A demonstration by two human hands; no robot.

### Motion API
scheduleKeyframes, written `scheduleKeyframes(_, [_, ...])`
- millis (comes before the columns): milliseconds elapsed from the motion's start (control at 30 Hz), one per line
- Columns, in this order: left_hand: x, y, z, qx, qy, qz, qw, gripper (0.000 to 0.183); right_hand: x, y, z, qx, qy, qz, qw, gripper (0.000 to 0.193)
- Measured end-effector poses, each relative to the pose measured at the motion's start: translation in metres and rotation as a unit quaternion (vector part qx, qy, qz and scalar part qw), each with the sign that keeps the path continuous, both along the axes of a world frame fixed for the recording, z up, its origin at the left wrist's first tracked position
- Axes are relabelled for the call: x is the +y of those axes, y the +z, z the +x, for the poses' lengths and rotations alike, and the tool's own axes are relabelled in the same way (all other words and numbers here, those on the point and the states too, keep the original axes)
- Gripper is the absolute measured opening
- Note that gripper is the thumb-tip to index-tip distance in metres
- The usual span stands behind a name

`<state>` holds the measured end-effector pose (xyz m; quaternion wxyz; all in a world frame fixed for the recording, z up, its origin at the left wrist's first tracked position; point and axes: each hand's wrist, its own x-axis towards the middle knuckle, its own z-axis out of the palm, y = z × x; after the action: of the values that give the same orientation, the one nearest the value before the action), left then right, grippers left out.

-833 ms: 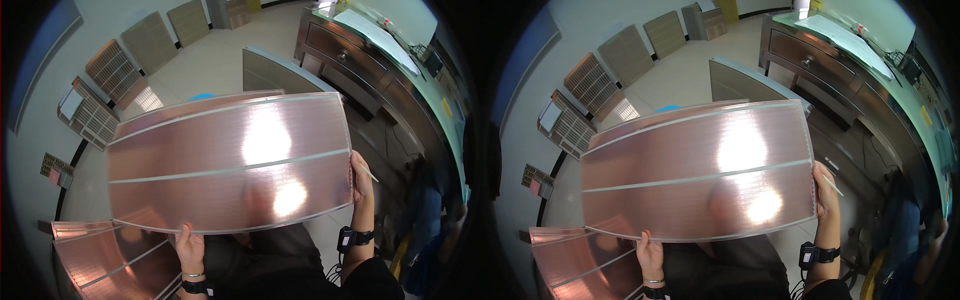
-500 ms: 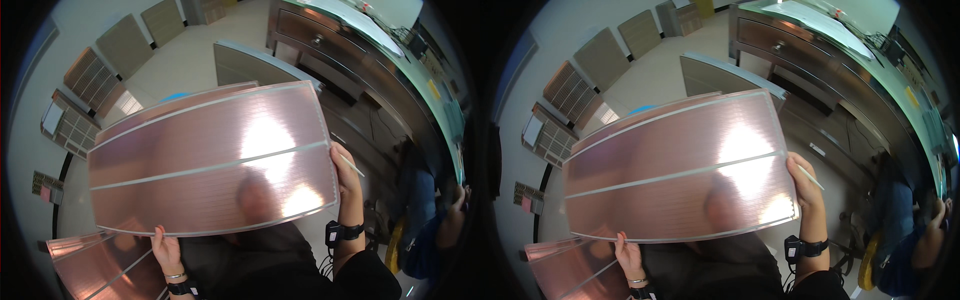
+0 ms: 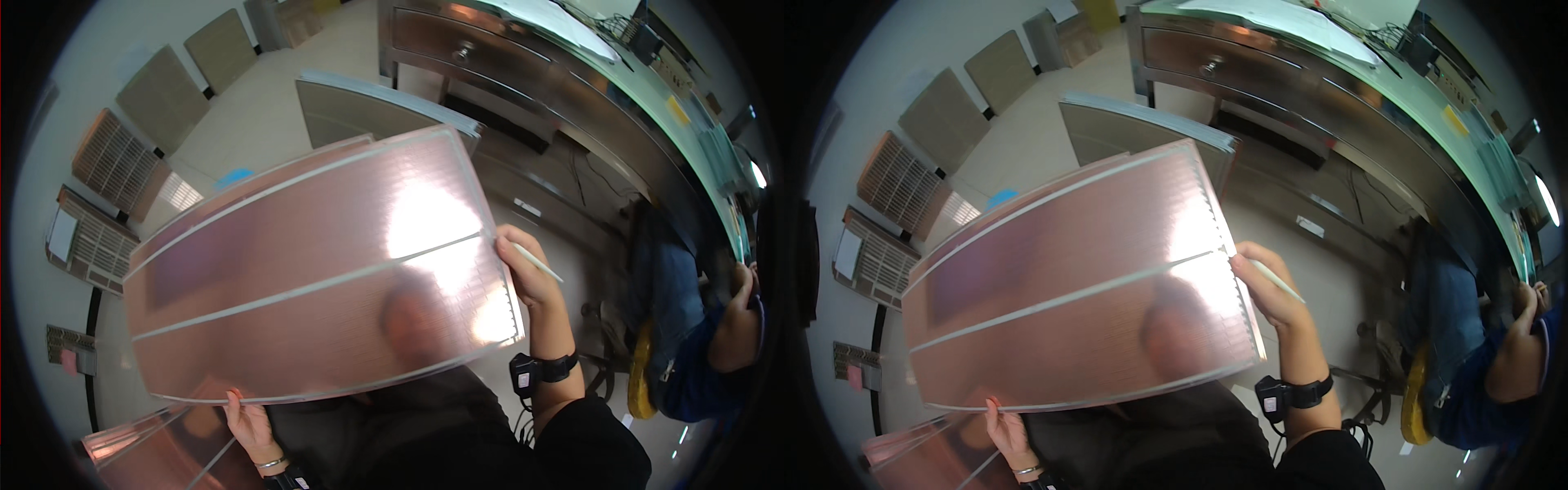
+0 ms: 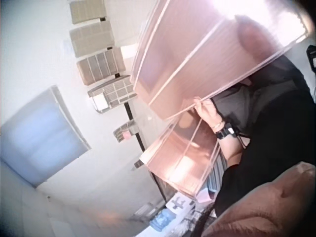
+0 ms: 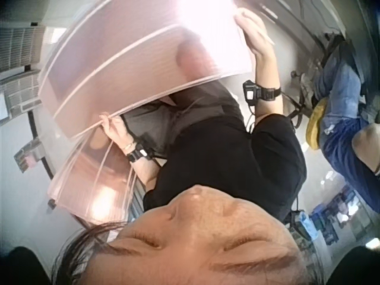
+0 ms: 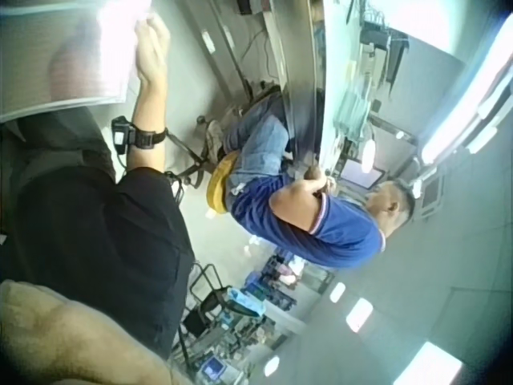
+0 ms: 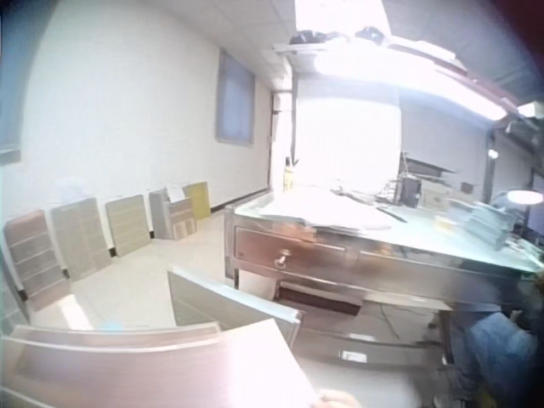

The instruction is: Inspecting and marking large thin metal sheets while seated on the floor.

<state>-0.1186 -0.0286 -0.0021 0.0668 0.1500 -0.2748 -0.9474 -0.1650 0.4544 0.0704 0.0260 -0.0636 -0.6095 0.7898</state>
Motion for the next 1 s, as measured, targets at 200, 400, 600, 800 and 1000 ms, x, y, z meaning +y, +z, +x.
scheduleKeyframes(200, [0.004, 0.035, -0.036, 0.102, -0.078, -0.093, 0.987, 0.020, 0.000, 0.032, -0.025, 0.053, -0.083, -0.084, 0.992, 0.019])
scheduleKeyframes(400, [-0.013, 0.038, -0.107, 0.335, -0.220, 0.173, 0.900, 0.038, -0.060, 0.094, -0.056, 0.231, -0.216, -0.059, 0.947, 0.024])
scheduleKeyframes(600, [0.048, 0.099, -0.090, 0.187, -0.099, -0.055, 0.976, 0.058, -0.128, 0.123, -0.058, 0.583, -0.003, 0.123, 0.803, 0.018])
scheduleKeyframes(800, [0.039, 0.109, -0.055, 0.150, -0.071, 0.036, 0.986, 0.064, -0.170, 0.075, -0.037, 0.669, 0.104, 0.360, 0.642, 0.017])
scheduleKeyframes(1000, [0.040, 0.053, -0.008, -0.026, -0.045, 0.018, 0.998, 0.043, -0.173, 0.006, -0.005, 0.647, 0.218, 0.405, 0.609, 0.011])
